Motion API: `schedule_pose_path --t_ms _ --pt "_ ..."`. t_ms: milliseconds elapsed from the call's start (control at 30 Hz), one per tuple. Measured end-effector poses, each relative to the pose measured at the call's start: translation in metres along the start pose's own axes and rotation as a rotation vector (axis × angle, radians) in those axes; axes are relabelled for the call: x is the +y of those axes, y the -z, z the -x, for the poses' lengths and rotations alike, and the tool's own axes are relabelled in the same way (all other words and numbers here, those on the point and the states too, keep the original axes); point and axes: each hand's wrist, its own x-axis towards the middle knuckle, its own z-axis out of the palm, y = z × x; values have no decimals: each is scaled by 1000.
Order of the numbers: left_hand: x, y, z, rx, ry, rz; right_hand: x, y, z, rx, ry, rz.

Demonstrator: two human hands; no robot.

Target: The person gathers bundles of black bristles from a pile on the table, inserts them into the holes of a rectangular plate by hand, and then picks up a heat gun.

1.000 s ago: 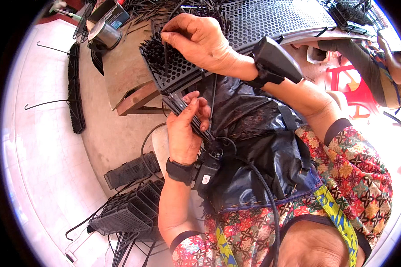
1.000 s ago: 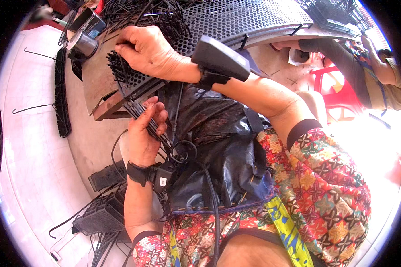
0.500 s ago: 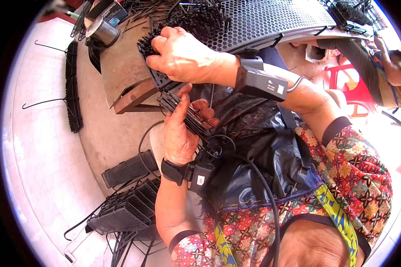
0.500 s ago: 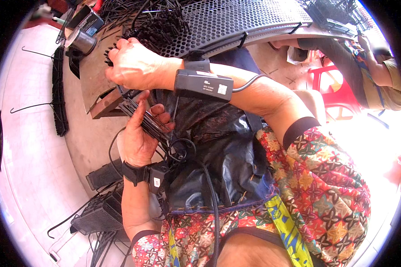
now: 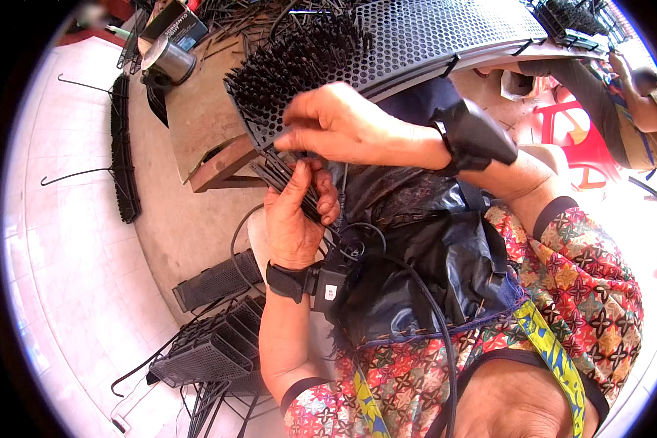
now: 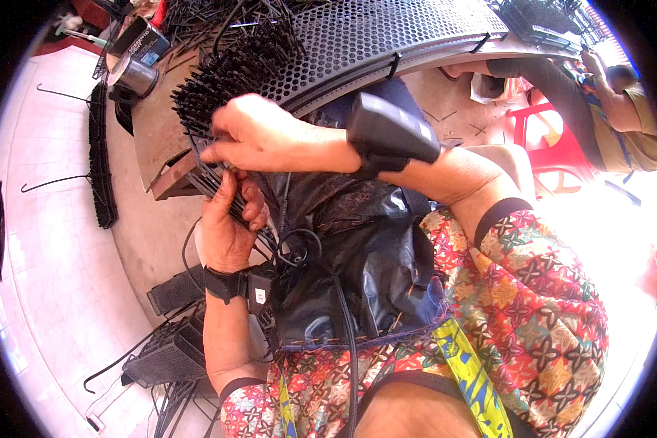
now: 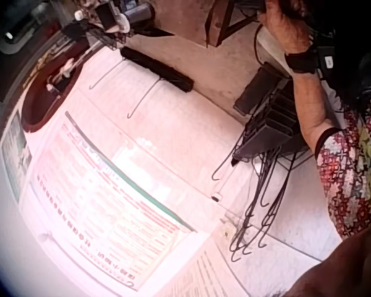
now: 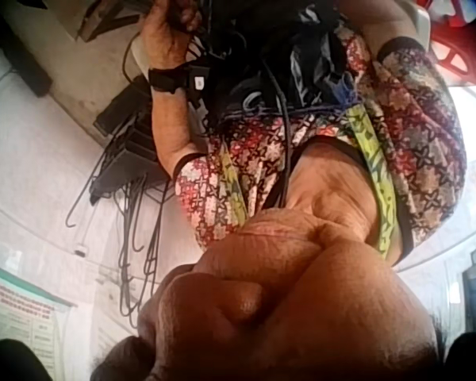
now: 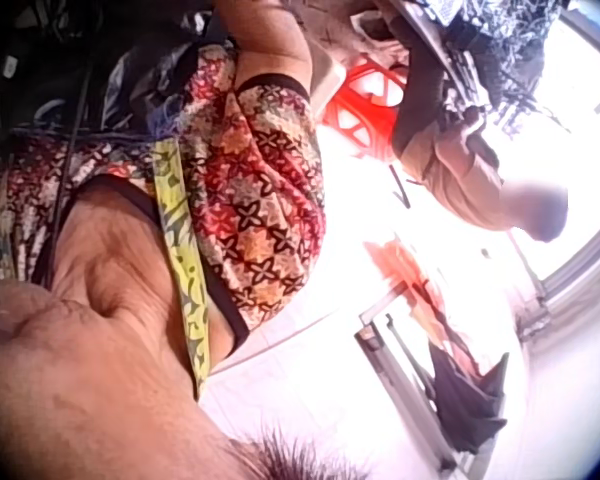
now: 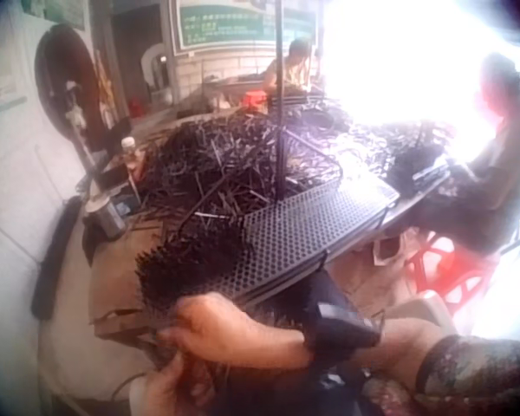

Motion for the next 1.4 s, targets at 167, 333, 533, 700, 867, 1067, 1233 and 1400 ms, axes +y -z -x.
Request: schedule_pose_path --t_ms 167,333,533,700,867,1067,1233,1400 --pt "-1 -5 -1 -65 14 -148 4 -3 9 -175 -408 -545" --pt "-3 -6 -1 -60 -11 -150 7 0 9 -86 -480 -596" --pt "-3 -8 1 83 -49 -187 11 3 11 4 -395 -477" --pt "-2 -11 1 72 -84 -227 10 4 12 30 -372 -632" --pt "-4 -15 3 137 -97 -383 16 1 16 45 -405 -649" --pt "-7 -18 6 198 -139 -386 12 7 18 11 -467 -556" --pt "-7 -15 2 231 -154 -332 14 11 18 61 -465 -558" --pt "-6 -8 -1 247 -145 -192 14 19 6 303 -326 -747"
